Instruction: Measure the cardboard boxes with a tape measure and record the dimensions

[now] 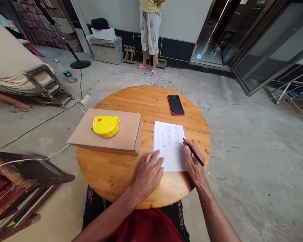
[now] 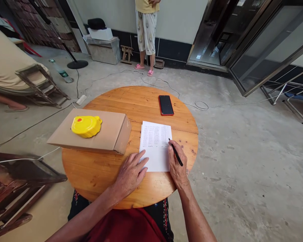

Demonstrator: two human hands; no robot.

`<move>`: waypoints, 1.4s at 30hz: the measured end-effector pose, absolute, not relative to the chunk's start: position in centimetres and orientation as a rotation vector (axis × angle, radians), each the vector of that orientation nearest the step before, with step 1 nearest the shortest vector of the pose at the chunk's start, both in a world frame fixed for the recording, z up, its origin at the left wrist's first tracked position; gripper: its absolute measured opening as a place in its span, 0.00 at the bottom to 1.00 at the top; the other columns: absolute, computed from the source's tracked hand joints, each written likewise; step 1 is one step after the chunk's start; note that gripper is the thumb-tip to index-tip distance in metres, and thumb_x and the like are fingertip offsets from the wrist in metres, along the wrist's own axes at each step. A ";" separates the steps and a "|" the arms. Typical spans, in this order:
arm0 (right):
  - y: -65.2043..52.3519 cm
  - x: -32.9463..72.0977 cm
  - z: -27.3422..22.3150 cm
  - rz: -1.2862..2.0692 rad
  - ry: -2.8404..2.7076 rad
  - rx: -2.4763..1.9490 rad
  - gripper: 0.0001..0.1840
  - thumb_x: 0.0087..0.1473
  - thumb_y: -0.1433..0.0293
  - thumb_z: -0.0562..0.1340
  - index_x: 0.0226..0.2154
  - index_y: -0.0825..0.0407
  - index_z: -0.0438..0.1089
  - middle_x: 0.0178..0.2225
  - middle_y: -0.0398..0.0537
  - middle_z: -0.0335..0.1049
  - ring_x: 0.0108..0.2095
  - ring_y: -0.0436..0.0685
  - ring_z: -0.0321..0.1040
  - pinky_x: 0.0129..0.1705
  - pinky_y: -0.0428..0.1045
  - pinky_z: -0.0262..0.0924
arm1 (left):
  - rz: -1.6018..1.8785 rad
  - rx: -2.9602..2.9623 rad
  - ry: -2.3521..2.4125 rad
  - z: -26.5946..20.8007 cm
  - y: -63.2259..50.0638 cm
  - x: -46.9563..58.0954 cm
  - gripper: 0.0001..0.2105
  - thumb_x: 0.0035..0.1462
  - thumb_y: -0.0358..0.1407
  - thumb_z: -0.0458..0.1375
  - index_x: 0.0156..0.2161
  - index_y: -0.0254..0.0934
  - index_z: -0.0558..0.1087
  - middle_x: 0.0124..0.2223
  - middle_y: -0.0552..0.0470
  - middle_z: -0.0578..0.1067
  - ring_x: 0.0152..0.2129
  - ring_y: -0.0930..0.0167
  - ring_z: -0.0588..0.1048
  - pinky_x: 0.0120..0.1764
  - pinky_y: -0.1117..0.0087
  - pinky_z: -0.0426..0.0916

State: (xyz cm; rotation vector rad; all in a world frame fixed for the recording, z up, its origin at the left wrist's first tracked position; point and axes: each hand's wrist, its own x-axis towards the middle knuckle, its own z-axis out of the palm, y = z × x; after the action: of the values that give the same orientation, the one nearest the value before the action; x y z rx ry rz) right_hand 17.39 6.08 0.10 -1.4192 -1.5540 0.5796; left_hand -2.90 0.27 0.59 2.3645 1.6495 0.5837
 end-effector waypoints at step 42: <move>4.4 13.3 4.0 0.413 -1.866 -1.497 0.20 0.59 0.58 0.57 0.50 0.48 0.71 0.57 0.58 0.67 0.57 0.71 0.64 0.18 0.48 0.65 | 0.795 2.136 1.552 1.2 -5.6 -6.1 0.16 0.58 0.32 0.56 0.52 0.38 0.69 0.60 0.46 0.69 0.58 0.64 0.65 0.62 0.57 0.57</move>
State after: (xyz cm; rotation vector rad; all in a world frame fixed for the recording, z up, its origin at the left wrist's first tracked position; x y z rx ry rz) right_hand 13.25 4.37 4.01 -1.4969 -1.8664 0.4133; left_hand -6.12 -5.65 1.15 2.1356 1.5517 0.7947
